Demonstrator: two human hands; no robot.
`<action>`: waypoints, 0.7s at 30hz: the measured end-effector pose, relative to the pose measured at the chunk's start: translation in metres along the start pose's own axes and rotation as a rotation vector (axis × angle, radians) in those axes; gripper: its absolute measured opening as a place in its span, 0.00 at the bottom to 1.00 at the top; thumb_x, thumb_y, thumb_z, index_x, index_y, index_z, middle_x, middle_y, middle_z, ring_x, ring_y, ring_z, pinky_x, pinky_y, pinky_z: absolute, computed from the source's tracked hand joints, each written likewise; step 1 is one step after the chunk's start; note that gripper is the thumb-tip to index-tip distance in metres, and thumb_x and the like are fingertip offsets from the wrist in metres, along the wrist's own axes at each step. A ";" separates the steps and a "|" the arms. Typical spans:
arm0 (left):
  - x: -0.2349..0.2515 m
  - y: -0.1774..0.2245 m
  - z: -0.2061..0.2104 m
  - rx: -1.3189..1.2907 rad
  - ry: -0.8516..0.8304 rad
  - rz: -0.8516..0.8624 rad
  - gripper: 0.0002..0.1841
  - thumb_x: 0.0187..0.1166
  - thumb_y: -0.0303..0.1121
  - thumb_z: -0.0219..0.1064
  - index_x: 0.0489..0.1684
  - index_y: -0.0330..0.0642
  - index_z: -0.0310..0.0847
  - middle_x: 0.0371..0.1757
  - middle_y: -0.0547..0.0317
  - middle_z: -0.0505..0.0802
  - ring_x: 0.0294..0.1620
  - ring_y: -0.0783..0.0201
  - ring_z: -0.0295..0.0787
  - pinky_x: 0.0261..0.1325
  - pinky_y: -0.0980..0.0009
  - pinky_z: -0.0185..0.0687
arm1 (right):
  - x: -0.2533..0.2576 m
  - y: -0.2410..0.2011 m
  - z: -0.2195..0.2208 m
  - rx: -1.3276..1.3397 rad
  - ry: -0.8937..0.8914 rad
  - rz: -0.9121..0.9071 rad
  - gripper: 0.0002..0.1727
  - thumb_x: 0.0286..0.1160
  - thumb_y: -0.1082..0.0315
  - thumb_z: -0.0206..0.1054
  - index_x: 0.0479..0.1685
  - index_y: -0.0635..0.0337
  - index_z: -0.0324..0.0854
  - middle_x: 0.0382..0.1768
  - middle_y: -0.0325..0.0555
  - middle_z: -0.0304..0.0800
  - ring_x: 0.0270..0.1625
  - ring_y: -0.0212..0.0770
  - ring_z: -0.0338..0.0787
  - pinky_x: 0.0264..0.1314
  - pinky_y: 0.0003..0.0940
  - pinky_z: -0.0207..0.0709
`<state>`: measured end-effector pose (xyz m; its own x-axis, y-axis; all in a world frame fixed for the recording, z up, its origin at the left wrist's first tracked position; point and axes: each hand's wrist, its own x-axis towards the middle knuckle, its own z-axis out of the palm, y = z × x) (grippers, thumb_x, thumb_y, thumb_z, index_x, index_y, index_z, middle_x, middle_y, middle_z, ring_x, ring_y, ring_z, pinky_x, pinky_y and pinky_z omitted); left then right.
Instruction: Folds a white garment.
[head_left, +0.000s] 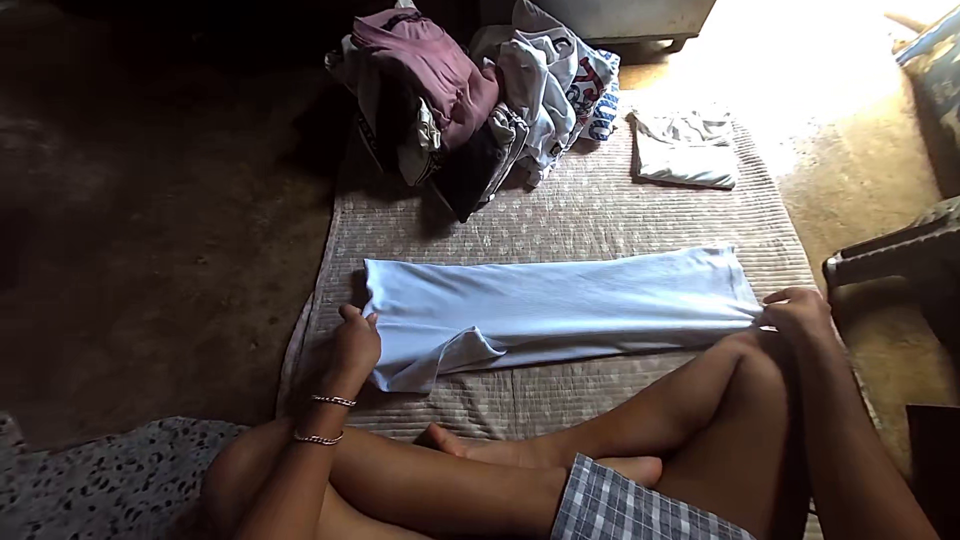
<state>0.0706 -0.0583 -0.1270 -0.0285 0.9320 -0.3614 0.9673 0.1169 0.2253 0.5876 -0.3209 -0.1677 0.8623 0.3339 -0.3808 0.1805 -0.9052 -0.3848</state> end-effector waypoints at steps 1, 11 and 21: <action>0.001 -0.002 0.001 0.023 -0.037 0.014 0.27 0.95 0.38 0.49 0.78 0.18 0.57 0.61 0.16 0.83 0.68 0.26 0.82 0.72 0.37 0.71 | 0.001 -0.002 0.002 -0.057 -0.023 0.003 0.23 0.63 0.83 0.71 0.62 0.76 0.80 0.63 0.78 0.82 0.68 0.70 0.82 0.69 0.67 0.70; 0.025 -0.013 0.007 -0.220 0.192 0.172 0.25 0.88 0.38 0.62 0.70 0.21 0.69 0.58 0.22 0.86 0.61 0.28 0.84 0.67 0.34 0.74 | -0.025 -0.017 0.046 -0.100 -0.500 -1.054 0.19 0.75 0.77 0.66 0.64 0.59 0.88 0.49 0.62 0.88 0.50 0.56 0.87 0.58 0.52 0.79; 0.059 -0.005 0.013 -0.228 0.269 0.406 0.26 0.92 0.33 0.55 0.83 0.25 0.64 0.84 0.30 0.72 0.83 0.34 0.70 0.83 0.38 0.62 | -0.130 -0.104 0.106 -0.013 -0.619 -1.094 0.14 0.81 0.75 0.59 0.56 0.71 0.87 0.51 0.64 0.91 0.54 0.56 0.91 0.61 0.50 0.82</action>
<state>0.0677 -0.0086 -0.1608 0.2441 0.9692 0.0338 0.8351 -0.2278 0.5007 0.4066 -0.2424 -0.1670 -0.1071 0.9742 -0.1988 0.6673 -0.0777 -0.7407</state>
